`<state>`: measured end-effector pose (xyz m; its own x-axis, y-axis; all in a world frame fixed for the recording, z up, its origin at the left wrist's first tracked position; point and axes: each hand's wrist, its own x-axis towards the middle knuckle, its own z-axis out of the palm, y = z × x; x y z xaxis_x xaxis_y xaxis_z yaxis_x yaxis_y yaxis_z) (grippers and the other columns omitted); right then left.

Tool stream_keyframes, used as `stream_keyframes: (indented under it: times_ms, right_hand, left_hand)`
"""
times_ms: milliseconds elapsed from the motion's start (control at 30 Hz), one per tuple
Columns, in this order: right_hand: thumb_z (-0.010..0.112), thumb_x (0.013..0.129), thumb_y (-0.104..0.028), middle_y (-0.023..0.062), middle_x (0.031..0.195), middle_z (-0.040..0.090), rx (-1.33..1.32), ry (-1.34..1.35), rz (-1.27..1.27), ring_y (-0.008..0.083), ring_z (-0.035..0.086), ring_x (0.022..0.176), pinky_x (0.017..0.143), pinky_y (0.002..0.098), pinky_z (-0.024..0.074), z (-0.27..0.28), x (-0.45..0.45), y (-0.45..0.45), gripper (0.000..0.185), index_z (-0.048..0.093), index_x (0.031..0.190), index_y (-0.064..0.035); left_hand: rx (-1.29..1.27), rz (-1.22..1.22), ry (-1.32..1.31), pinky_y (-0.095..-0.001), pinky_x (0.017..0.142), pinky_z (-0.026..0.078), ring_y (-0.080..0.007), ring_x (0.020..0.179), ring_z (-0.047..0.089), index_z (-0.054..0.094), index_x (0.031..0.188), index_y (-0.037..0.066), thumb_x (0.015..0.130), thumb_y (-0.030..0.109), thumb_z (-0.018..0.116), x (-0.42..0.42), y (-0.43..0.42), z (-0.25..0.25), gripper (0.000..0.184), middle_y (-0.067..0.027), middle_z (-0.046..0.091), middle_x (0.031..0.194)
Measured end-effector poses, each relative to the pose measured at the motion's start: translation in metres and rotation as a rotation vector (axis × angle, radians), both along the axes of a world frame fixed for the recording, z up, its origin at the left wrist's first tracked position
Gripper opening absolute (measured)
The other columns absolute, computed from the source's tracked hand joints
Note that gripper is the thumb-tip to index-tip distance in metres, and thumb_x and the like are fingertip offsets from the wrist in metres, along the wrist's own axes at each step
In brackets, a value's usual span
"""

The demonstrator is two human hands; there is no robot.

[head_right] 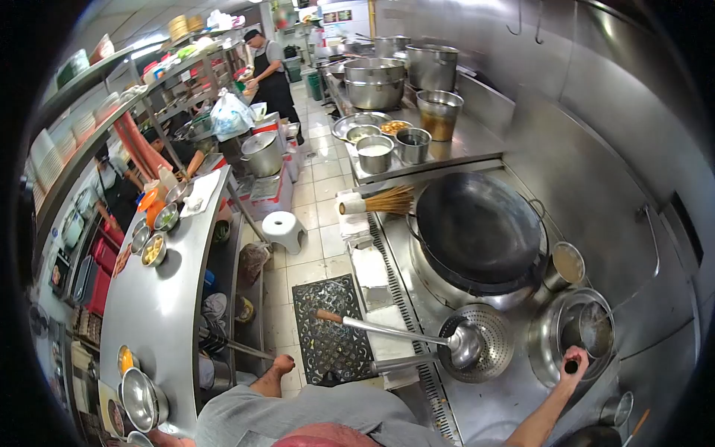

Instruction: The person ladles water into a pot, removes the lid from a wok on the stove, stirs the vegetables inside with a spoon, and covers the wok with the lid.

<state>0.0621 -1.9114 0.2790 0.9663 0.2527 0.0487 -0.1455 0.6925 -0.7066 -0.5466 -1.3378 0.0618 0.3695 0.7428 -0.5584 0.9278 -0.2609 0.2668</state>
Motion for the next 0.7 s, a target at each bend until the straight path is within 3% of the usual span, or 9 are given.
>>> stream_keyframes:
  times_ms: [33,133,267,433,500,600,700]
  right_hand:
    - [0.049,0.077,-0.006,0.0066,0.063,0.044,0.048,0.171,-0.050,0.0132,0.045,0.054,0.049,0.0223,0.0388,0.013,-0.003,0.003,0.019,0.045,0.060,-0.0010]
    - [0.050,0.076,-0.004,0.0067,0.063,0.046,-0.037,0.042,0.043,0.0131,0.046,0.053,0.048,0.0219,0.0406,0.040,-0.018,0.007,0.014,0.046,0.064,-0.0011]
    - [0.053,0.075,-0.005,0.0058,0.066,0.047,-0.128,0.098,-0.009,0.0127,0.046,0.054,0.048,0.0227,0.0438,0.098,-0.052,0.033,0.008,0.049,0.071,0.0005]
    - [0.052,0.075,-0.006,0.0055,0.068,0.049,-0.195,0.162,0.042,0.0104,0.047,0.055,0.042,0.0201,0.0438,0.160,-0.115,0.091,0.025,0.048,0.094,0.0091]
    - [0.052,0.075,-0.006,0.0063,0.071,0.050,-0.180,0.188,0.069,0.0111,0.048,0.055,0.042,0.0213,0.0438,0.179,-0.143,0.121,0.026,0.048,0.095,0.0093]
    - [0.052,0.075,-0.007,0.0070,0.072,0.051,-0.179,0.196,0.116,0.0116,0.048,0.055,0.042,0.0222,0.0438,0.198,-0.188,0.178,0.027,0.047,0.096,0.0103]
    - [0.051,0.074,-0.007,0.0072,0.074,0.049,-0.114,0.277,0.307,0.0120,0.047,0.053,0.041,0.0241,0.0428,0.205,-0.223,0.234,0.032,0.045,0.100,0.0119]
  left_hand:
    - [-0.015,0.013,-0.009,-0.0366,0.079,0.046,-0.0309,0.090,0.059,0.067,0.084,0.006,0.066,0.021,0.051,0.002,0.002,0.003,0.028,-0.0158,0.063,0.093]
    - [-0.016,0.024,-0.019,-0.0361,0.079,0.046,-0.0303,0.091,0.059,0.067,0.087,0.007,0.066,0.022,0.052,0.000,0.008,-0.008,0.030,-0.0145,0.063,0.094]
    - [-0.041,0.042,-0.031,-0.0353,0.080,0.046,-0.0294,0.092,0.059,0.066,0.090,0.008,0.066,0.023,0.053,-0.008,0.015,-0.029,0.031,-0.0134,0.063,0.095]
    - [-0.058,0.014,-0.047,-0.0354,0.080,0.047,-0.0284,0.090,0.060,0.067,0.088,0.008,0.063,0.023,0.055,-0.029,0.030,-0.051,0.031,-0.0129,0.063,0.094]
    - [-0.090,0.043,-0.070,-0.0354,0.079,0.047,-0.0279,0.088,0.060,0.067,0.084,0.008,0.062,0.023,0.056,-0.040,0.040,-0.058,0.029,-0.0125,0.064,0.091]
    - [-0.087,-0.149,-0.033,-0.0341,0.075,0.049,-0.0270,0.083,0.062,0.067,0.082,0.008,0.061,0.023,0.059,-0.057,0.069,-0.069,0.027,-0.0124,0.065,0.087]
    - [-0.111,-0.051,-0.132,-0.0353,0.077,0.047,-0.0290,0.086,0.061,0.067,0.082,0.007,0.065,0.024,0.058,-0.079,0.098,-0.072,0.026,-0.0131,0.064,0.088]
